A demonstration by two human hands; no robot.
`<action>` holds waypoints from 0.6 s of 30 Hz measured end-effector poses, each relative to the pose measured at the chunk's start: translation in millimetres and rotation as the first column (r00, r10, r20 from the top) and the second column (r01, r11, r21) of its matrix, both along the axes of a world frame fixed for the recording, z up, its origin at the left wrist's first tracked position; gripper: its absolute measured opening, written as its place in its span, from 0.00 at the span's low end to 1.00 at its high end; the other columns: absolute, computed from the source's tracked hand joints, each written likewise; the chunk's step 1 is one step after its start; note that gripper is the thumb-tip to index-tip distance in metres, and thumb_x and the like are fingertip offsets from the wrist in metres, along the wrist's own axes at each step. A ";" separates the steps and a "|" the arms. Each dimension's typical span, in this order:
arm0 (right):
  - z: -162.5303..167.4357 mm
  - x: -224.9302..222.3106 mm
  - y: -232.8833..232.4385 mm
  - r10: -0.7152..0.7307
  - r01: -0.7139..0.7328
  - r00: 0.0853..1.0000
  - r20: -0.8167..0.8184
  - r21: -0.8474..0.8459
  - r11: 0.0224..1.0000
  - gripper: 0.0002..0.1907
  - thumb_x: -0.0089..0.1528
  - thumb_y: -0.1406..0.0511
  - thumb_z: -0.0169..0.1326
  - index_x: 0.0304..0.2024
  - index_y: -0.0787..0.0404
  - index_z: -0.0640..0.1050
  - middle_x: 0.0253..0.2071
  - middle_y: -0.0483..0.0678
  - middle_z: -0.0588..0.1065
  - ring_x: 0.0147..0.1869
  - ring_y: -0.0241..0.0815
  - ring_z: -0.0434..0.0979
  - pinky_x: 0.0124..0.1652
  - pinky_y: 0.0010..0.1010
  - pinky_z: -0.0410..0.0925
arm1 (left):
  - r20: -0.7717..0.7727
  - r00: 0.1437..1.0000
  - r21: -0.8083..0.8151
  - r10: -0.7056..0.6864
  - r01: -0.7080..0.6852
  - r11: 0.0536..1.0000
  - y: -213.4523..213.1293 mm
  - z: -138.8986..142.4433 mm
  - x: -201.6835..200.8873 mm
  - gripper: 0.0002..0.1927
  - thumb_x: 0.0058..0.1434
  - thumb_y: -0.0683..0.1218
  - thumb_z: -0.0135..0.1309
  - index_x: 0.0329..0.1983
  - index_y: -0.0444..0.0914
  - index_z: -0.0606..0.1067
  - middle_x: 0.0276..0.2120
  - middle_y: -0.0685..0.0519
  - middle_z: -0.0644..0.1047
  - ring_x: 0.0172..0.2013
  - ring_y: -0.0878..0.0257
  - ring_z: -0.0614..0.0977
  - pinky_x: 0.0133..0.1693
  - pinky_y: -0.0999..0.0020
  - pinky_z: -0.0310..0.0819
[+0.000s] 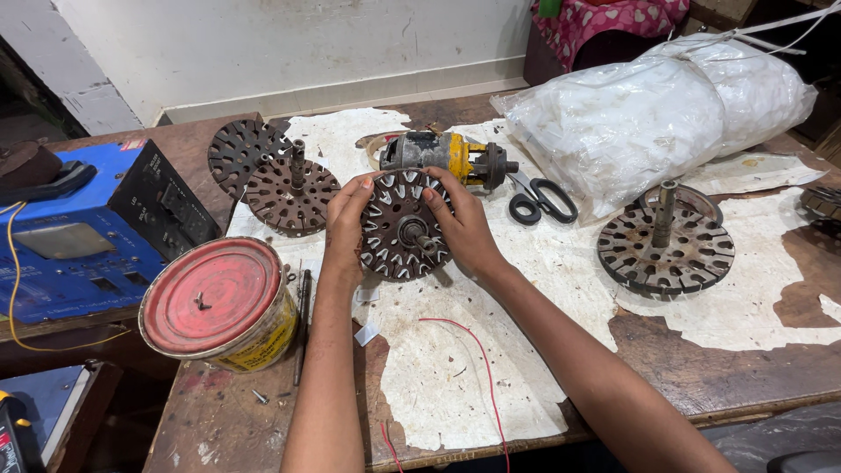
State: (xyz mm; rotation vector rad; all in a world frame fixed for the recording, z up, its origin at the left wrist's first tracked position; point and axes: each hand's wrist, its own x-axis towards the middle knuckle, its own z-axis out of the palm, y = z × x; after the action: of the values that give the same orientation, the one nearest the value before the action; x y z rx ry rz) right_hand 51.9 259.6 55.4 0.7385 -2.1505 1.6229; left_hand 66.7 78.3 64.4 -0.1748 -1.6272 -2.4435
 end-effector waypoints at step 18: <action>2.1 4.2 0.0 0.006 -0.006 1.000 0.009 -0.021 1.000 0.22 0.71 0.55 0.47 0.61 0.63 0.72 0.50 0.52 0.79 0.52 0.38 0.78 0.52 0.30 0.70 | -0.028 1.000 -0.011 0.002 -0.002 1.000 0.0 -2.6 -0.2 0.16 0.68 0.51 0.49 0.49 0.35 0.77 0.35 0.53 0.81 0.32 0.69 0.82 0.35 0.73 0.78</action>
State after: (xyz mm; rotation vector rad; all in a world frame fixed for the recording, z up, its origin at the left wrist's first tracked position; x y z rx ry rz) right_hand 56.2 259.6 57.6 0.7334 -2.1369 1.6522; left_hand 66.5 78.2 61.9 -0.2077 -1.6291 -2.4201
